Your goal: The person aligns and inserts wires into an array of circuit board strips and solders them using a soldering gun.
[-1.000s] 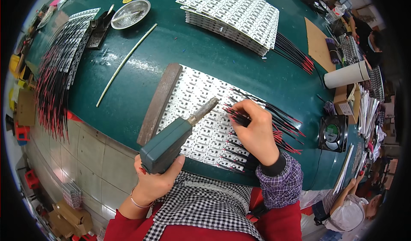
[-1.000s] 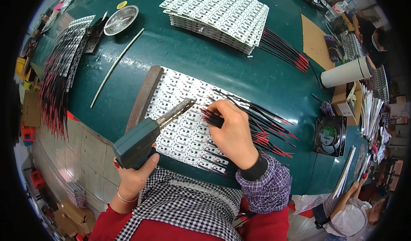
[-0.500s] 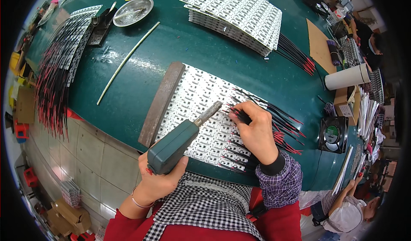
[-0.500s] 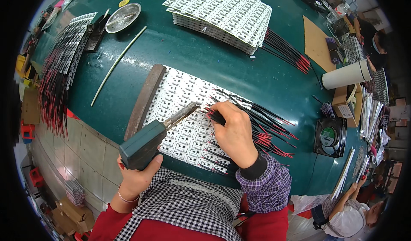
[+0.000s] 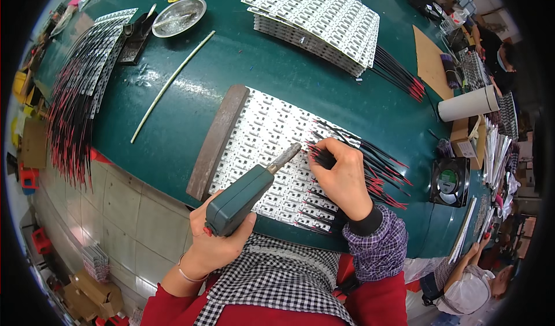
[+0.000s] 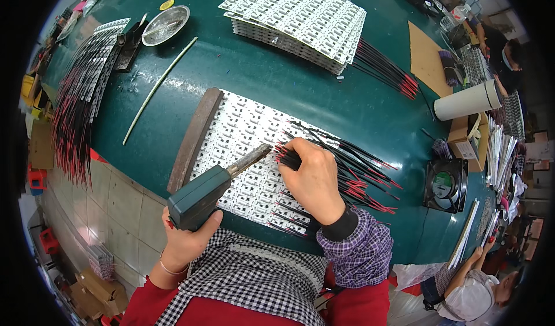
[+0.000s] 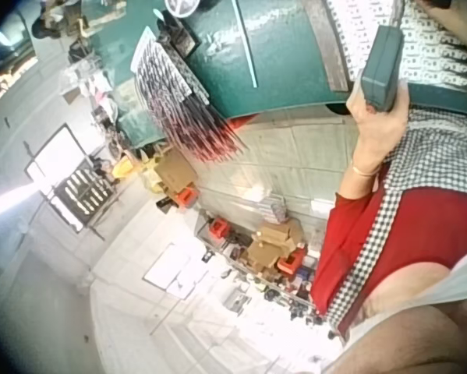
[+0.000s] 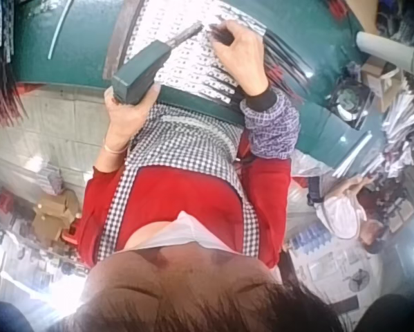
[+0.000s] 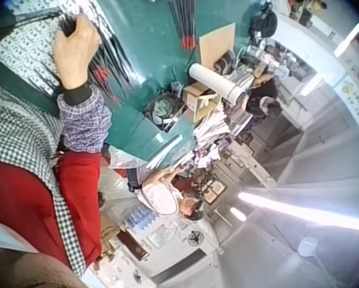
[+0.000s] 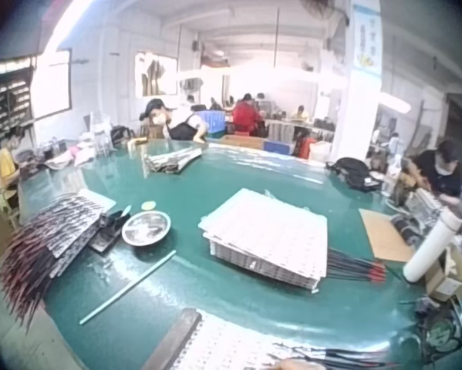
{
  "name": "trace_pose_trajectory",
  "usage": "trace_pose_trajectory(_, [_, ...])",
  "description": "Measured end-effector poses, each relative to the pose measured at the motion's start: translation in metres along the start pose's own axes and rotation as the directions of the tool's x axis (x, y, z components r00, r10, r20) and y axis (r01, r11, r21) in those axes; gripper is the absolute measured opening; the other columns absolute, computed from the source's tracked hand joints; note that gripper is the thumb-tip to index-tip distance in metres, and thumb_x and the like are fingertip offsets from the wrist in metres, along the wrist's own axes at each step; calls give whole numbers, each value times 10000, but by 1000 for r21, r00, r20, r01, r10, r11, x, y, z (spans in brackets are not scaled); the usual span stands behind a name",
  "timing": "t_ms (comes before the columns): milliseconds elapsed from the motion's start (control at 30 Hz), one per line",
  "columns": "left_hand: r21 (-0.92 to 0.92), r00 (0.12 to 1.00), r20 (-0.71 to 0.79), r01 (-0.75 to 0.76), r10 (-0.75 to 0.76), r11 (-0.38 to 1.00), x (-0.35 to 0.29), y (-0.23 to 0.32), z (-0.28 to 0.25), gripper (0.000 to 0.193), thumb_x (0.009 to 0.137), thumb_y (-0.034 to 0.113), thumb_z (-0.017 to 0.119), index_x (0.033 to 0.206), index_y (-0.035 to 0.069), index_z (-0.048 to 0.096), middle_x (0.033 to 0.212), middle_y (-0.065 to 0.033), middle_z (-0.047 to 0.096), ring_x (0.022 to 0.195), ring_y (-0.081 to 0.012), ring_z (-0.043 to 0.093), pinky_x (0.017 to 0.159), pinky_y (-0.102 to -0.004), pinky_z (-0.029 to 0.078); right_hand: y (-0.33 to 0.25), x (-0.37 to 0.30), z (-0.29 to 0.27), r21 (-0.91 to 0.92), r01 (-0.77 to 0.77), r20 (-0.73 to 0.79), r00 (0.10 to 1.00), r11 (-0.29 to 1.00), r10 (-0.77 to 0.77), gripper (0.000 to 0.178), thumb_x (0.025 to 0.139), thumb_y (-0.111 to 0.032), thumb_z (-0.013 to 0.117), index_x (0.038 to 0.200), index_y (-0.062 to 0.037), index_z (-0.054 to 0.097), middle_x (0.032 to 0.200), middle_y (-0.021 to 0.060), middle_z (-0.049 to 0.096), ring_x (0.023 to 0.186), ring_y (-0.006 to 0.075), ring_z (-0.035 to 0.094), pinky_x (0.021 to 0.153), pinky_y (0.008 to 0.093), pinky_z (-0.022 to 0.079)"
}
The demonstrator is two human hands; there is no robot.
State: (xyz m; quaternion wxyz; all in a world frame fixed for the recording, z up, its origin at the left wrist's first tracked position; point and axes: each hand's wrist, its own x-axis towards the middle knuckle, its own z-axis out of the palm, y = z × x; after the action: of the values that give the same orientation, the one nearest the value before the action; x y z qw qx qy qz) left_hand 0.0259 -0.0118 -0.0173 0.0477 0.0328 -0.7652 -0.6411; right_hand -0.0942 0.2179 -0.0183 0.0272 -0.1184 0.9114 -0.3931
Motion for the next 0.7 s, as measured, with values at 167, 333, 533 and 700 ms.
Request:
trace_pose_trajectory(167, [-11,999,-1,35,-35,999,1,0,1,212,816,-14,774,1011,-46,698,887,-90,686,729,-134,650,633,-271,507,0,1,1,-24,-7,0,1000,1000,7,226,717,-31,758,918,39,680,827,218,709,749,387,705,672,428,547])
trace_pose_trajectory(333, [24,998,44,44,-45,999,1,1,-2,210,816,-15,773,1010,-45,699,883,-82,687,721,-120,639,625,-262,499,-1,2,0,-24,-15,7,1000,1000,16,212,721,-34,754,905,44,682,811,222,706,735,383,706,660,427,544])
trace_pose_trajectory(533, [22,1000,-9,22,-21,1000,-1,3,1,213,812,-20,774,1012,-38,704,898,-84,700,733,-122,653,636,-264,509,-2,2,0,-17,-28,7,1000,999,28,198,730,-36,748,898,48,686,786,225,703,706,380,704,643,424,543])
trace_pose_trajectory(700, [7,997,-22,76,-76,997,-3,5,-2,219,804,-20,780,1010,-34,706,922,-95,710,759,-142,673,657,-274,521,-1,6,-4,-1,-50,29,998,999,50,212,748,-55,756,918,56,698,760,224,703,679,370,704,641,418,544])
